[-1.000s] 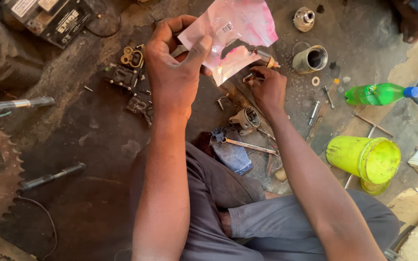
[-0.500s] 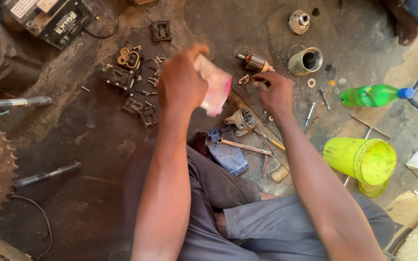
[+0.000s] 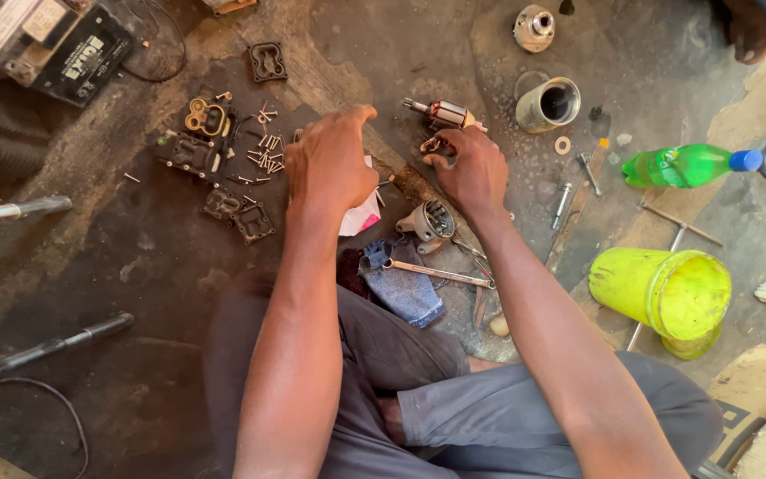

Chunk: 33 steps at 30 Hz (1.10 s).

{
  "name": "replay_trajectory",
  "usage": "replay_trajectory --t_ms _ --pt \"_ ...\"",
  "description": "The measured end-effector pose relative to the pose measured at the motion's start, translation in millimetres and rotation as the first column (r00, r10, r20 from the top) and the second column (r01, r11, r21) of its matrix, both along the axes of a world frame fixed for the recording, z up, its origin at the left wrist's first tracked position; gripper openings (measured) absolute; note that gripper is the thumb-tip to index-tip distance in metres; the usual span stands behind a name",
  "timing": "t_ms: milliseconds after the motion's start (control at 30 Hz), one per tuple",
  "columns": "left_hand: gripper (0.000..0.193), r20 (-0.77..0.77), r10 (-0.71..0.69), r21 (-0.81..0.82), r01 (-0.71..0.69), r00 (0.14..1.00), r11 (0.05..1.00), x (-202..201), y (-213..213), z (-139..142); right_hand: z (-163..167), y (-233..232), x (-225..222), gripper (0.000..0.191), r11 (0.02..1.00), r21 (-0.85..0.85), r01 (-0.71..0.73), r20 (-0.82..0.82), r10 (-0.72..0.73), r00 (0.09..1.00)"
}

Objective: The person sits on the workshop floor and works on a small electric motor, using a screwdriver on the motor housing and fitting small components into it by hand. They handle screws and small fittings one at a time and finish by using pliers on a part.

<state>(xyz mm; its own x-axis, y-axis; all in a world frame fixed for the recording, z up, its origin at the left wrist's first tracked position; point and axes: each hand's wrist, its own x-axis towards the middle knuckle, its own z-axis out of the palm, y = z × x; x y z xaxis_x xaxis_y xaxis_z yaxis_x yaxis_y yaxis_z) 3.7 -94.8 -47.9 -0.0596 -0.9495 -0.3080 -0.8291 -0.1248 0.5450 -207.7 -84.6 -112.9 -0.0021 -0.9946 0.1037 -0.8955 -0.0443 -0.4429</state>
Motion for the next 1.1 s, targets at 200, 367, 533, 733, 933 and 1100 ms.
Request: replay_trajectory --t_ms 200,367,533,733,933,1100 --pt "0.069 -0.088 0.006 -0.088 -0.014 0.996 0.996 0 -1 -6 -4 -1 -1 0.029 0.981 -0.097 -0.168 -0.003 0.169 0.986" --pt "0.072 -0.093 0.001 -0.023 -0.003 0.996 1.0 -2 -2 -1 -7 -2 2 0.017 0.948 -0.012 -0.318 -0.097 0.315 0.944" --pt "0.072 -0.11 0.017 -0.017 -0.019 0.994 1.0 0 -3 5 -10 -7 3 0.014 0.961 -0.156 -0.227 0.006 0.231 0.973" --pt "0.068 -0.156 0.016 -0.038 -0.023 0.988 0.999 -2 -1 4 -6 -2 6 0.031 0.977 -0.168 -0.129 0.014 0.133 0.991" --pt "0.066 -0.162 0.023 -0.013 -0.026 0.987 1.0 -5 -2 -4 -7 -6 17 0.017 0.977 -0.194 -0.088 -0.004 0.089 0.996" --pt "0.056 -0.258 -0.007 -0.125 -0.026 0.966 0.992 -24 -5 -24 -5 -4 -6 0.019 0.959 0.134 0.249 0.566 -0.28 0.775"
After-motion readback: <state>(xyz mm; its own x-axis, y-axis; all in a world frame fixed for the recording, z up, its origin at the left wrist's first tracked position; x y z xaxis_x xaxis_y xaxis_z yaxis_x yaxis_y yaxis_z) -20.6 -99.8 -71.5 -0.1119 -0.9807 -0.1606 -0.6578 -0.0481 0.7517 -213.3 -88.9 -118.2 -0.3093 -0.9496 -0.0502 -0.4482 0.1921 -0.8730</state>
